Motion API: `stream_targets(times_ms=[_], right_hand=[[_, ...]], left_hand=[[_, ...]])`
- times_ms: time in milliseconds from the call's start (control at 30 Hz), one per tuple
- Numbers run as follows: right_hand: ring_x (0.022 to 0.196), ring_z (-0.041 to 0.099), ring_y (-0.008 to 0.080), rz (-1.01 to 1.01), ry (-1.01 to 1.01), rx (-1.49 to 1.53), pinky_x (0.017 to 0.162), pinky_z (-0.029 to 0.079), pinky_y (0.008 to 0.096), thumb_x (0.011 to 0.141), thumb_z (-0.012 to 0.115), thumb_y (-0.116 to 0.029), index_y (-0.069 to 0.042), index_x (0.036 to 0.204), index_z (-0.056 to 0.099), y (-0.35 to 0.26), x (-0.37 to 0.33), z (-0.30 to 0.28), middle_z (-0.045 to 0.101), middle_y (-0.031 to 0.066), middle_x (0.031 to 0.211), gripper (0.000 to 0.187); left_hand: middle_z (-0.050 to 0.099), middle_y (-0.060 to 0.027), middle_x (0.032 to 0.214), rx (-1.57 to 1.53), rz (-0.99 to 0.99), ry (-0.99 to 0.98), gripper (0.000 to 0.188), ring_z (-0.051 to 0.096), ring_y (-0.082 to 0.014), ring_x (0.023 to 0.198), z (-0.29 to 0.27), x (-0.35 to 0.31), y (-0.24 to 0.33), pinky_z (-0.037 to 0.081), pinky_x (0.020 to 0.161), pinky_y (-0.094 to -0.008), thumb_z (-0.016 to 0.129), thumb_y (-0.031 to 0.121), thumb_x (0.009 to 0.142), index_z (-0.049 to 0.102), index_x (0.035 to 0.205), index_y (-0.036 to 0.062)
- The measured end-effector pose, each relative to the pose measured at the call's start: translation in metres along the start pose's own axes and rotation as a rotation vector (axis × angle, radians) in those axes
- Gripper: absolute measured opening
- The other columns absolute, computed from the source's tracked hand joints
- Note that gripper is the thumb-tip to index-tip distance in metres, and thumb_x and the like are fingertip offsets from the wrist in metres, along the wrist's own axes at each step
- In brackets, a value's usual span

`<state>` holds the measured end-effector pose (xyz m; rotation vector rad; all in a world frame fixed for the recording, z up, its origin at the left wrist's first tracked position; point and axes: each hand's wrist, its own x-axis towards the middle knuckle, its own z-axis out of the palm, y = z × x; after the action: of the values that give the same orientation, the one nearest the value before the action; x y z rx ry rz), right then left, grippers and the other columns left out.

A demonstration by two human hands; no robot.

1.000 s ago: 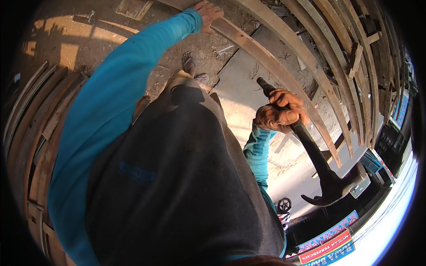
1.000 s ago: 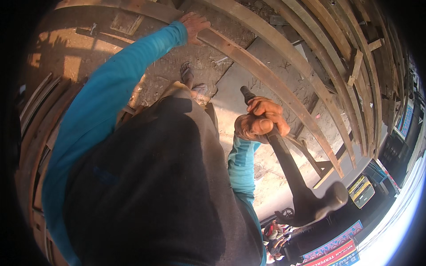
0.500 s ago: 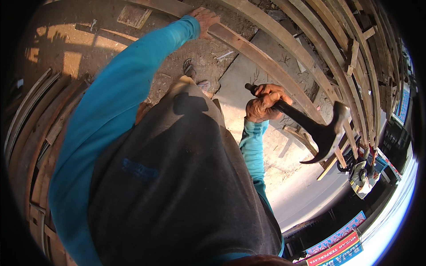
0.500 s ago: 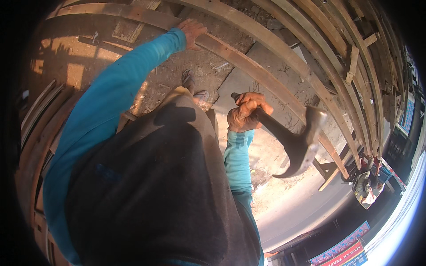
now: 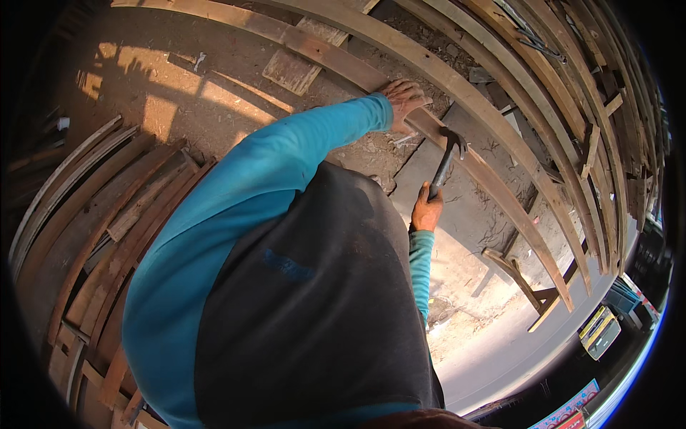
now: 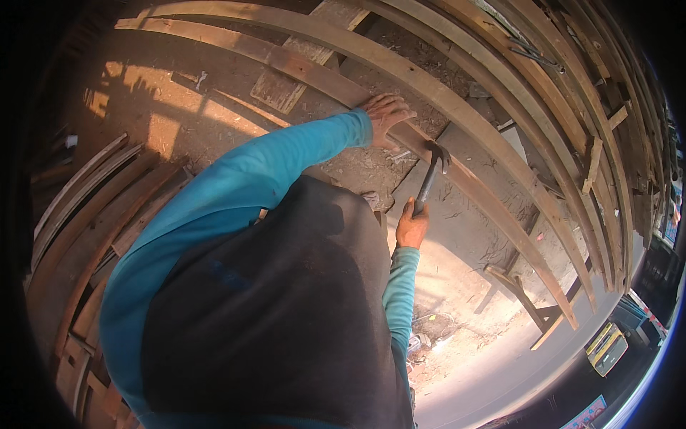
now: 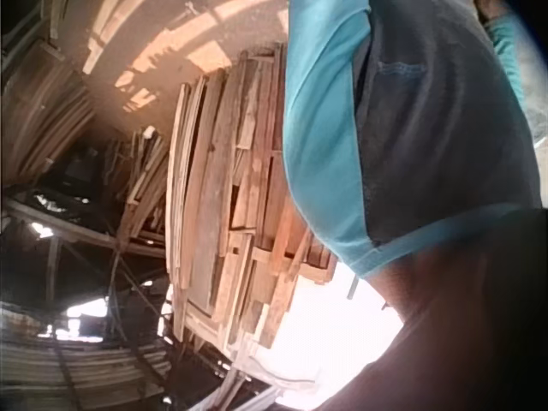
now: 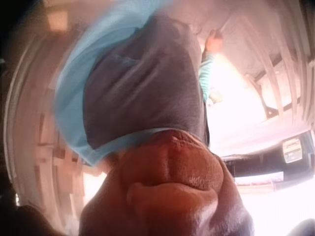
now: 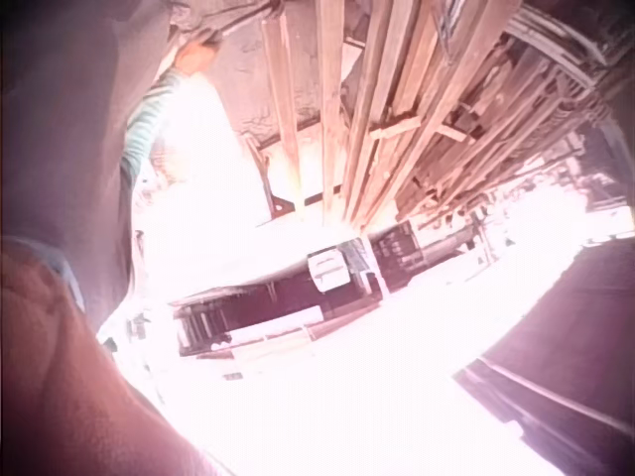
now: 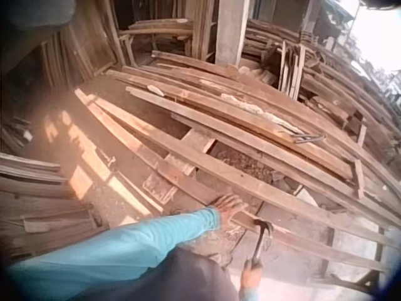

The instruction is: The person picks up a wooden plank, aligns it against a structure, and hammers a nail into it using a hammer.

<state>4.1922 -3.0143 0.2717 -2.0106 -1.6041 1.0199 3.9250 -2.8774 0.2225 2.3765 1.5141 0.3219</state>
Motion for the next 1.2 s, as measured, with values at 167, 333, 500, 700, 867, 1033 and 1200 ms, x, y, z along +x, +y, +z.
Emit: stream_targets(times_ms=[167, 333, 500, 700, 867, 1033, 1200], right_hand=[[0.058, 0.056, 0.0242, 0.16, 0.132, 0.088, 0.056, 0.045, 0.0402, 0.1, 0.062, -0.035, 0.003, 0.088, 0.055, -0.007, -0.017, 0.045, 0.055, 0.0093, 0.065, 0.04], [0.042, 0.044, 0.0109, 0.446, 0.215, 0.524, 0.039, 0.037, 0.0305, 0.102, 0.059, -0.035, -0.005, 0.084, 0.049, -0.058, -0.024, 0.076, 0.046, -0.0001, 0.058, 0.036], [0.086, 0.062, 0.0423, 0.523, 0.329, 0.228, 0.083, 0.05, 0.0461, 0.095, 0.063, -0.041, 0.004, 0.106, 0.06, -0.071, -0.025, 0.08, 0.065, 0.0281, 0.089, 0.046], [0.077, 0.062, 0.0353, 0.525, 0.28, 0.197, 0.076, 0.048, 0.0469, 0.093, 0.065, -0.041, 0.0, 0.097, 0.061, -0.101, -0.033, 0.069, 0.062, 0.02, 0.077, 0.042], [0.059, 0.052, 0.0206, 0.552, 0.381, 0.458, 0.058, 0.042, 0.0386, 0.095, 0.064, -0.041, -0.005, 0.084, 0.055, -0.099, -0.044, 0.102, 0.053, 0.0071, 0.064, 0.039], [0.047, 0.043, 0.0092, 0.495, 0.543, 0.692, 0.042, 0.034, 0.0297, 0.098, 0.063, -0.036, -0.009, 0.078, 0.051, -0.099, -0.063, 0.091, 0.047, -0.0014, 0.057, 0.035], [0.044, 0.042, 0.0088, 0.532, 0.765, 0.998, 0.041, 0.035, 0.0269, 0.099, 0.063, -0.026, -0.009, 0.087, 0.052, -0.072, -0.069, 0.067, 0.046, -0.0023, 0.058, 0.024]], left_hand=[[0.058, -0.0138, 0.13, -0.308, -0.045, 0.437, 0.059, 0.049, -0.036, 0.131, -0.097, -0.09, -0.059, 0.039, 0.109, -0.05, 0.076, 0.007, 0.072, 0.056, 0.129, 0.0077], [0.041, -0.015, 0.148, 0.274, -0.439, 0.242, 0.079, 0.036, -0.0393, 0.139, -0.173, -0.182, -0.233, 0.033, 0.112, -0.0536, 0.078, 0.01, 0.071, 0.044, 0.142, 0.0115], [0.034, -0.0135, 0.155, 0.451, -0.314, -0.126, 0.1, 0.03, -0.0352, 0.145, -0.177, -0.173, -0.328, 0.03, 0.116, -0.051, 0.085, 0.019, 0.073, 0.031, 0.156, 0.0234], [0.048, -0.016, 0.142, 0.627, -0.351, -0.362, 0.092, 0.047, -0.0333, 0.133, -0.122, -0.18, -0.429, 0.04, 0.109, -0.05, 0.088, 0.031, 0.069, 0.04, 0.147, 0.0211], [0.049, -0.0173, 0.141, 0.641, -0.329, -0.478, 0.12, 0.049, -0.0342, 0.132, -0.117, -0.171, -0.481, 0.043, 0.109, -0.0461, 0.099, 0.028, 0.05, 0.034, 0.148, 0.0098], [0.037, -0.0209, 0.155, 0.279, -0.317, -1.056, 0.138, 0.035, -0.0413, 0.143, -0.193, -0.136, -0.412, 0.036, 0.119, -0.0444, 0.102, 0.034, 0.041, 0.028, 0.155, 0.009], [0.036, -0.021, 0.156, 0.198, -0.146, -1.07, 0.134, 0.031, -0.0384, 0.147, -0.23, -0.116, -0.301, 0.032, 0.12, -0.0436, 0.101, 0.037, 0.041, 0.033, 0.153, 0.0074]])
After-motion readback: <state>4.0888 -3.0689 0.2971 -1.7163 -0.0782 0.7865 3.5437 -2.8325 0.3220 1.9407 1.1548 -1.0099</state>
